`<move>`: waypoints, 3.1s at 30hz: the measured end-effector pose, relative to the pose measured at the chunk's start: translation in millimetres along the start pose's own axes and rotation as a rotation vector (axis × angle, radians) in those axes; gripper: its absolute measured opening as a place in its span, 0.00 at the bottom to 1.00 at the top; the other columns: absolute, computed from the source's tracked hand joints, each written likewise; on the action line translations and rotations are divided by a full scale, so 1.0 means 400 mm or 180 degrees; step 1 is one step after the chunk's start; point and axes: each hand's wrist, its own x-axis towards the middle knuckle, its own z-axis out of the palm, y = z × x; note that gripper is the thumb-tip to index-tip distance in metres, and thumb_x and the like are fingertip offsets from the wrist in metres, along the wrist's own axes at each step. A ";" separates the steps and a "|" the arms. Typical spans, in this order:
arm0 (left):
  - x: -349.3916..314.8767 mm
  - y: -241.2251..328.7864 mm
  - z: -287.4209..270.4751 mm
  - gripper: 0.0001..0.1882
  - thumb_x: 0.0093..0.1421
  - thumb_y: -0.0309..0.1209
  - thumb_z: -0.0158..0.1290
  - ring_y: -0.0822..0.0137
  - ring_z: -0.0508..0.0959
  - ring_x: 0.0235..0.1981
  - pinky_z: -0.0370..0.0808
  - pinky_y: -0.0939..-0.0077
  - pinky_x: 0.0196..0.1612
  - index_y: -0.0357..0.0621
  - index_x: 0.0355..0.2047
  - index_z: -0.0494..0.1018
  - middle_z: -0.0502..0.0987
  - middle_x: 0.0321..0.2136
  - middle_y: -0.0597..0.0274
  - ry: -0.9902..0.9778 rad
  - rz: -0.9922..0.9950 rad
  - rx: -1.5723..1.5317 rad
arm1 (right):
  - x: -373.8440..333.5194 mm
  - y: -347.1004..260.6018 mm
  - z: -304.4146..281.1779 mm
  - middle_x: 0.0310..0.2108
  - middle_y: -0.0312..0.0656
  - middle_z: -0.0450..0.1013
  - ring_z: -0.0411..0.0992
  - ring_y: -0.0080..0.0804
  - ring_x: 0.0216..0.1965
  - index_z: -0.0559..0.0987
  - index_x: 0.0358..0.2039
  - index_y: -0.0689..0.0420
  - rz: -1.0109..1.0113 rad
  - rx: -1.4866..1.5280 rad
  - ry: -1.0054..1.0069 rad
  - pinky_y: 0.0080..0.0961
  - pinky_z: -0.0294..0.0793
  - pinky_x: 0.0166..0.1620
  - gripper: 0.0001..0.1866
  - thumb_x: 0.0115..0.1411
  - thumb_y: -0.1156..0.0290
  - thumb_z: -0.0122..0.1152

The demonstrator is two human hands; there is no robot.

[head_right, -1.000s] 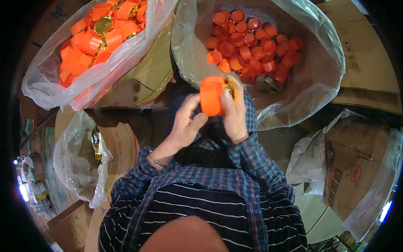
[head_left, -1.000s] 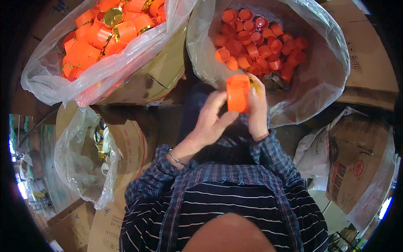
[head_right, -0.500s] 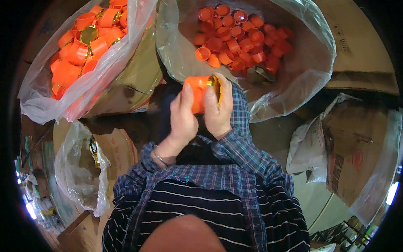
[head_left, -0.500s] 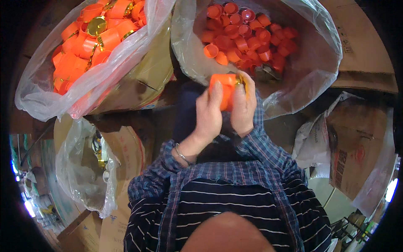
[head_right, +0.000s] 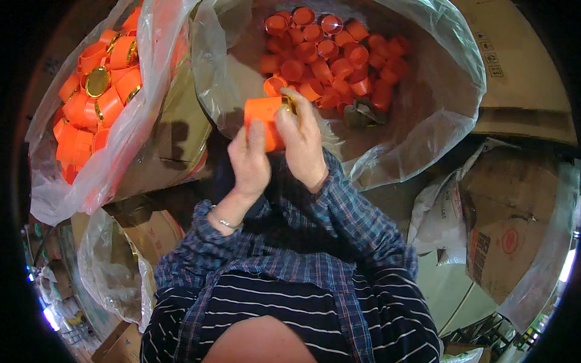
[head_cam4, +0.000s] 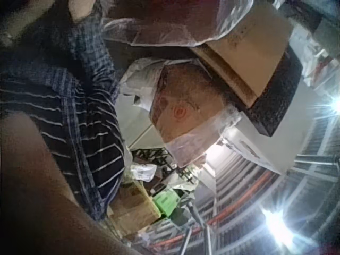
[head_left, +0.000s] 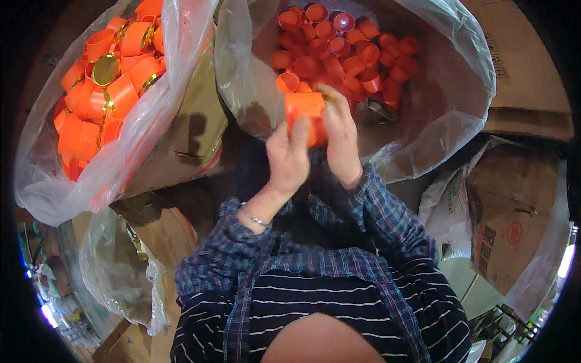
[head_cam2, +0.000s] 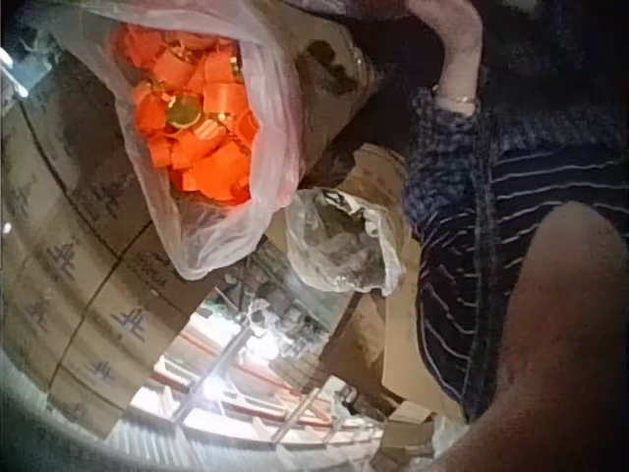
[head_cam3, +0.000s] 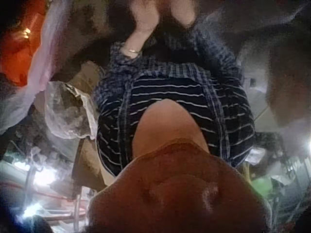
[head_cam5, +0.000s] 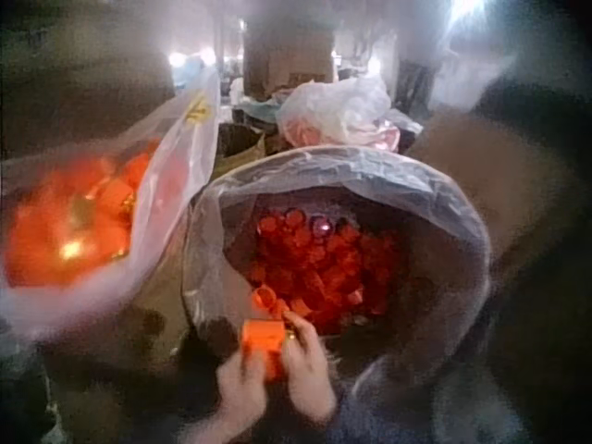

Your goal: The person sits on the floor and repeatedly picks orange plastic cups and gold metallic inserts from large bags, inserts the gold pieces into the cups, and places the assembled units into a bag. The person also wipes some cups with a cloth and handles gold inserts separately before continuing assembly.

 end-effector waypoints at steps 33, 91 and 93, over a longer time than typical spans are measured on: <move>0.158 -0.087 -0.114 0.17 0.71 0.36 0.48 0.72 0.78 0.42 0.75 0.77 0.48 0.32 0.47 0.76 0.79 0.42 0.62 -0.1076 -0.1445 -0.1951 | 0.085 0.096 -0.355 0.44 0.36 0.74 0.73 0.23 0.44 0.70 0.55 0.61 0.0216 0.0035 -0.0103 0.21 0.72 0.50 0.19 0.64 0.77 0.61; 0.056 -0.080 -0.119 0.09 0.51 0.28 0.64 0.55 0.80 0.31 0.79 0.65 0.38 0.40 0.33 0.78 0.80 0.34 0.56 -0.2444 0.0586 0.2038 | 0.579 0.983 -0.319 0.51 0.61 0.74 0.73 0.52 0.55 0.71 0.60 0.64 0.2158 -0.3767 -0.0505 0.41 0.73 0.56 0.41 0.55 0.45 0.65; 0.062 -0.080 -0.120 0.07 0.52 0.28 0.63 0.56 0.80 0.32 0.78 0.67 0.38 0.42 0.31 0.79 0.80 0.32 0.58 -0.2668 0.0441 0.2150 | 0.564 0.997 -0.311 0.51 0.62 0.74 0.73 0.53 0.55 0.71 0.60 0.64 0.2239 -0.3926 -0.0815 0.41 0.73 0.55 0.41 0.55 0.46 0.65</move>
